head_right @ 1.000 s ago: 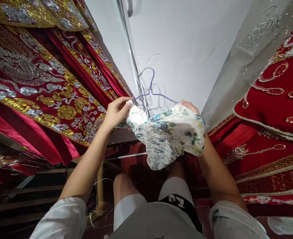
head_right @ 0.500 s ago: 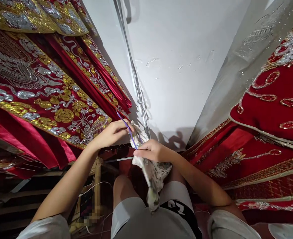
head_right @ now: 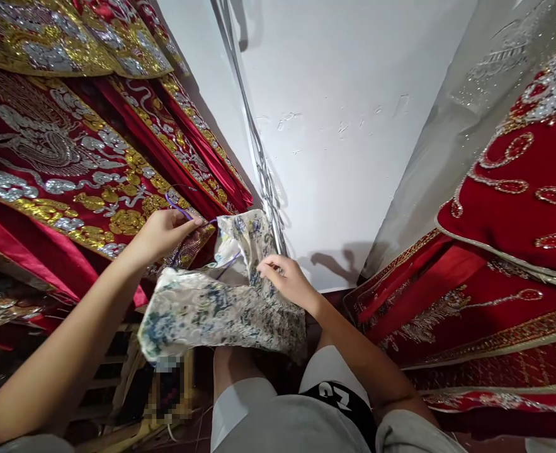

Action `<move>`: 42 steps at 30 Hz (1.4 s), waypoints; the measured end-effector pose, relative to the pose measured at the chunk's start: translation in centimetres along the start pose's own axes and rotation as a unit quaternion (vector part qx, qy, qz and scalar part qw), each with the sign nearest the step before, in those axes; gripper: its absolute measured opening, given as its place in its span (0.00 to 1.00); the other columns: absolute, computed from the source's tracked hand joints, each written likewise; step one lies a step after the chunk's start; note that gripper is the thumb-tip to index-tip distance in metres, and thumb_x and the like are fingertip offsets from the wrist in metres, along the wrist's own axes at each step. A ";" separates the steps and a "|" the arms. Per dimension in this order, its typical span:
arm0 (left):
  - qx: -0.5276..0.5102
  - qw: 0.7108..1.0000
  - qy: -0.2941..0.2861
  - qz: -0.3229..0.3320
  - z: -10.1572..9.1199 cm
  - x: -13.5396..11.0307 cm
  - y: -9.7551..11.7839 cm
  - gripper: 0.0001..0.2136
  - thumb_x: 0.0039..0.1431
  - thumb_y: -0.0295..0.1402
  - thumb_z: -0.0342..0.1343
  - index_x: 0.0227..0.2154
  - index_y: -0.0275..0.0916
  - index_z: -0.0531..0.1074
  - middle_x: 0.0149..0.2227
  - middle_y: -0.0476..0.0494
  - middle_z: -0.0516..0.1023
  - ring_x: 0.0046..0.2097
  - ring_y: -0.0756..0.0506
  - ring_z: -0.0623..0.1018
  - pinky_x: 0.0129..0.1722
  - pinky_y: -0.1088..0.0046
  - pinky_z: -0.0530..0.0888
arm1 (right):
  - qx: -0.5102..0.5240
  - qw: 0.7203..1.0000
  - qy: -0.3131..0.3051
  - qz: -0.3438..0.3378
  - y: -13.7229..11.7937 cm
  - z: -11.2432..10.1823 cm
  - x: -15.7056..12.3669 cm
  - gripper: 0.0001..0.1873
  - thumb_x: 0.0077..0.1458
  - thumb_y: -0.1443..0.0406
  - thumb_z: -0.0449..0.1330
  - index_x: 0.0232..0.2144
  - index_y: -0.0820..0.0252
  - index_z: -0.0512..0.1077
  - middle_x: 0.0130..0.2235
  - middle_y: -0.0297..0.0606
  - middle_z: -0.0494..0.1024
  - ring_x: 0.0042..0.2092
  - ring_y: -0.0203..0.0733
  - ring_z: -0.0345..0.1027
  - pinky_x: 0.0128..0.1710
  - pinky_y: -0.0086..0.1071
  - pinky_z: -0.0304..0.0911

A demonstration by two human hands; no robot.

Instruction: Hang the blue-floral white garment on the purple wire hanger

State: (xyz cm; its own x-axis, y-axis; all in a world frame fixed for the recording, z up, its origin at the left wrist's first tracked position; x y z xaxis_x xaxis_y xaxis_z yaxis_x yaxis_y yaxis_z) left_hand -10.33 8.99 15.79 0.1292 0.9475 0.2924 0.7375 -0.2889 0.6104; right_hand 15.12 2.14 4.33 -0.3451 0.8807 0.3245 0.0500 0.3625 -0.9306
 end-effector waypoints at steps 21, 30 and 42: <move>-0.210 0.957 -0.189 0.061 8.4 9.8 7.7 0.17 0.66 0.44 0.57 0.27 0.37 0.73 0.24 0.38 0.79 0.20 0.52 0.65 0.23 0.71 0.66 | 0.051 0.993 -0.010 0.108 6.2 -1.3 -3.6 0.17 0.63 0.53 0.58 0.30 0.58 0.75 0.26 0.35 0.75 0.32 0.41 0.67 0.40 0.35 0.63; -0.221 0.952 -0.191 0.091 11.8 8.0 5.6 0.17 0.68 0.47 0.51 0.30 0.39 0.72 0.24 0.44 0.78 0.19 0.53 0.62 0.21 0.75 0.60 | -0.202 0.939 0.022 0.279 11.1 -0.1 0.0 0.31 0.66 0.44 0.47 0.21 0.56 0.68 0.27 0.43 0.76 0.36 0.49 0.72 0.40 0.37 0.60; -0.056 0.961 0.233 0.139 14.5 -5.0 0.7 0.12 0.72 0.39 0.41 0.43 0.42 0.69 0.46 0.36 0.76 0.52 0.39 0.75 0.56 0.54 0.71 | -0.198 0.916 0.116 0.329 17.2 0.9 -1.1 0.20 0.61 0.55 0.49 0.21 0.57 0.67 0.26 0.44 0.75 0.32 0.46 0.67 0.35 0.35 0.59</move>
State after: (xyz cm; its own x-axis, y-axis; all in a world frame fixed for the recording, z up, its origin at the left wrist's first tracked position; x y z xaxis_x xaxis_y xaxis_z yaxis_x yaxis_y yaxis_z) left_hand -0.88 6.03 4.11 -0.0199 0.6753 0.7373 0.6383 -0.5590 0.5293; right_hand 15.52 7.09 -12.17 0.0879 0.9725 -0.2159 0.5269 -0.2293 -0.8184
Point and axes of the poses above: each hand's wrist, its own x-axis towards the middle knuckle, its own z-axis out of the palm, y = z × x, the point moved 5 cm from there along x, towards the middle knuckle
